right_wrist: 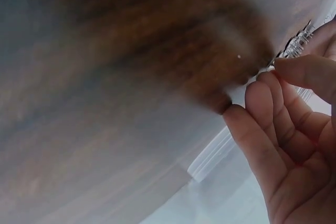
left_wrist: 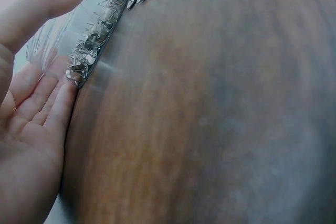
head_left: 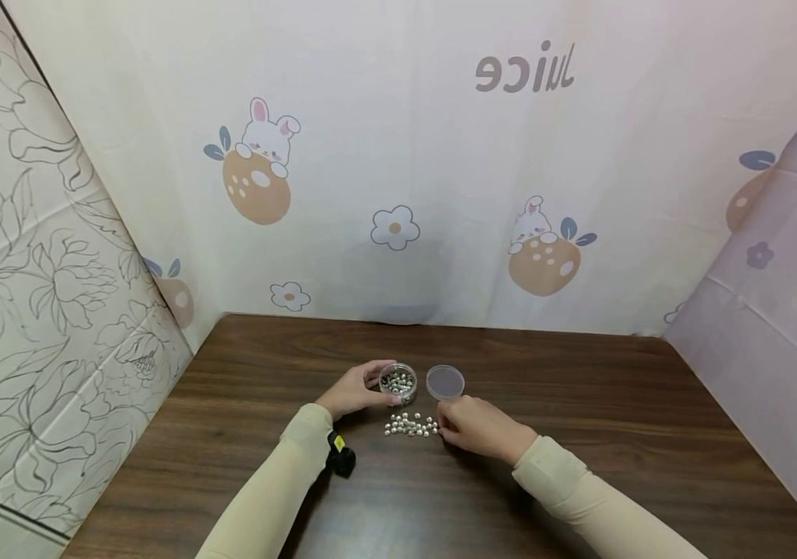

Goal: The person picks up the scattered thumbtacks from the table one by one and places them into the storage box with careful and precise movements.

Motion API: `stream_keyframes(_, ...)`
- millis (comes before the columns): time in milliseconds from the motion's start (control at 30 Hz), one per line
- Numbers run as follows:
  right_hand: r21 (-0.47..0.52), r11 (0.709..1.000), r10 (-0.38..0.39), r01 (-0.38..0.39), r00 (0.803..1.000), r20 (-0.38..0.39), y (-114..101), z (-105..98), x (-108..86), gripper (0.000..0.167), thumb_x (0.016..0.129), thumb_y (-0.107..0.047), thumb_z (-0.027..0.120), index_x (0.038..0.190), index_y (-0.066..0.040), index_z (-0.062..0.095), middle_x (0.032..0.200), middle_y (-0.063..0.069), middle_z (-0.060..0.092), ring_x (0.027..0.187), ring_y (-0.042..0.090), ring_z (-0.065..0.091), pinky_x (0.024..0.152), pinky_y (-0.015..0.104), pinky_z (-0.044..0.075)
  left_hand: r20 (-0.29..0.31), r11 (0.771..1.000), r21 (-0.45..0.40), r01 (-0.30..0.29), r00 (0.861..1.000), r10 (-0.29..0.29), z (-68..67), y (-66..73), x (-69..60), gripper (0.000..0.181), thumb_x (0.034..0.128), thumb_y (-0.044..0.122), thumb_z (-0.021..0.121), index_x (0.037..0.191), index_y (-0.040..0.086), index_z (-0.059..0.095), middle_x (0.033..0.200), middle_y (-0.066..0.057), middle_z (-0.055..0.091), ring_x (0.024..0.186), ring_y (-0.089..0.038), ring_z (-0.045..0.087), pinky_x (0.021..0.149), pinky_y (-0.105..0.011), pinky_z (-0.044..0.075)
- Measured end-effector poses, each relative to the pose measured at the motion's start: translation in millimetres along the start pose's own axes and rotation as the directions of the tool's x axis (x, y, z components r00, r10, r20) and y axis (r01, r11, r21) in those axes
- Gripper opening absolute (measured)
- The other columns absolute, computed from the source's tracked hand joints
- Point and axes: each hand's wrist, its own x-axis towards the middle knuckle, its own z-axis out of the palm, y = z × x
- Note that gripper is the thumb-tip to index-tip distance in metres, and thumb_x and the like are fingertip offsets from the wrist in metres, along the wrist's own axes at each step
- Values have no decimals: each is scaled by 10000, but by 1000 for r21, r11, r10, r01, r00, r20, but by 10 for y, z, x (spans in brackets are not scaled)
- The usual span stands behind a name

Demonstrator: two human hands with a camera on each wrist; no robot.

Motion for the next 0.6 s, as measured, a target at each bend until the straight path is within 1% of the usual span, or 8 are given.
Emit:
stream_keyframes(200,71,997,3,-5,999,35,53,-21,6,177,919,-48,717,822,-160,620,753,-123,555,601,-20,458,539,191,448,5,1000,6,-5,1000,5,-6,-13,13,687,853,83,815,1458,30,495,1468,-155,493,1394,-329,410,1158,-463,324)
stream_keyframes(367,147,988,34,-43,998,59,99,-34,44,146,952,-57,686,847,-149,642,738,-130,574,591,-23,474,537,192,461,6,1000,4,-5,1000,5,-16,-28,9,706,858,98,813,1475,33,476,1487,-147,476,1402,-321,400,1162,-465,315)
stream_keyframes(600,185,981,52,-65,996,74,153,-62,83,104,970,-64,667,889,-129,656,744,-120,583,592,-8,495,549,211,474,11,1000,1,-10,1000,10,-13,-31,11,706,860,100,811,1476,32,475,1485,-162,475,1395,-337,407,1155,-474,327)
